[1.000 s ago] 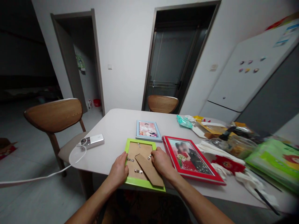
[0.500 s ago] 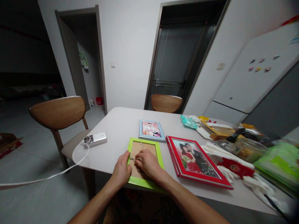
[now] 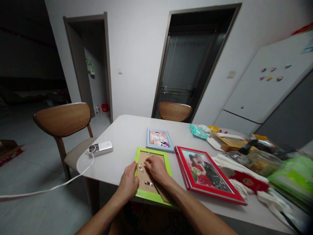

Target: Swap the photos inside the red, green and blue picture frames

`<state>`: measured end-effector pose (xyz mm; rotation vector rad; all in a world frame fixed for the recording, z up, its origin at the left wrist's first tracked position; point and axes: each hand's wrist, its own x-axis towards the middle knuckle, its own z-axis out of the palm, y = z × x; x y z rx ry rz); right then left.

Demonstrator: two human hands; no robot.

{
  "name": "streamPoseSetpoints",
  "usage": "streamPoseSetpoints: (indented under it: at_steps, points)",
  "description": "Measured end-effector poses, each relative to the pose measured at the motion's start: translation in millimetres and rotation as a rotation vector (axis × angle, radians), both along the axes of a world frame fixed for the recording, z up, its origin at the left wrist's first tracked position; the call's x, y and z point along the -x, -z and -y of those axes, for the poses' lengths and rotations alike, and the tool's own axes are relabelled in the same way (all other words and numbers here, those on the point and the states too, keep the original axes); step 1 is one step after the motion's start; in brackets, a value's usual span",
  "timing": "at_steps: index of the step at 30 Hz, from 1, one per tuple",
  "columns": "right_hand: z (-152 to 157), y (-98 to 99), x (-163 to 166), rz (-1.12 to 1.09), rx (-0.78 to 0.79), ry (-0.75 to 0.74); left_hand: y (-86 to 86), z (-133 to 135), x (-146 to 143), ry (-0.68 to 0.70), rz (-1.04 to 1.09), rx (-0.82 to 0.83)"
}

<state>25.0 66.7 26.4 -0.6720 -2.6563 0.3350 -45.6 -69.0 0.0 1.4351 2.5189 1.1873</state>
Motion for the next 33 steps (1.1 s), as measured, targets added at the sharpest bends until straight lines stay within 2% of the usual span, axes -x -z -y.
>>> streamPoseSetpoints:
  at_steps: [5, 9, 13, 17, 20, 24, 29, 33]
  points:
    - [-30, 2.0, 7, 0.07, -0.013, 0.143, -3.8, 0, -1, 0.004, -0.013, 0.036]
    - [-34, 7.0, 16, 0.1, 0.007, 0.187, -5.1, 0, -1, 0.001, -0.019, 0.046]
    - [-26, 7.2, 19, 0.11, 0.021, 0.167, -6.4, 0, -2, -0.001, -0.017, 0.058]
    - [-16, -2.9, 17, 0.108, 0.026, 0.101, -7.3, 0, -2, -0.011, -0.008, 0.06]
    - [-8, -13.7, 2, 0.083, 0.022, 0.044, -6.8, 0, -3, -0.015, -0.001, 0.052]
    - [-1, -19.5, -36, -0.03, 0.005, -0.08, -5.6, 0, -3, -0.018, 0.015, 0.037]
    - [-1, -12.5, -73, 0.0, 0.049, 0.004, -5.5, 1, -3, -0.016, 0.016, 0.031]
    - [5, -12.0, -82, 0.032, 0.062, 0.054, -4.7, 0, -5, -0.016, 0.019, 0.024]
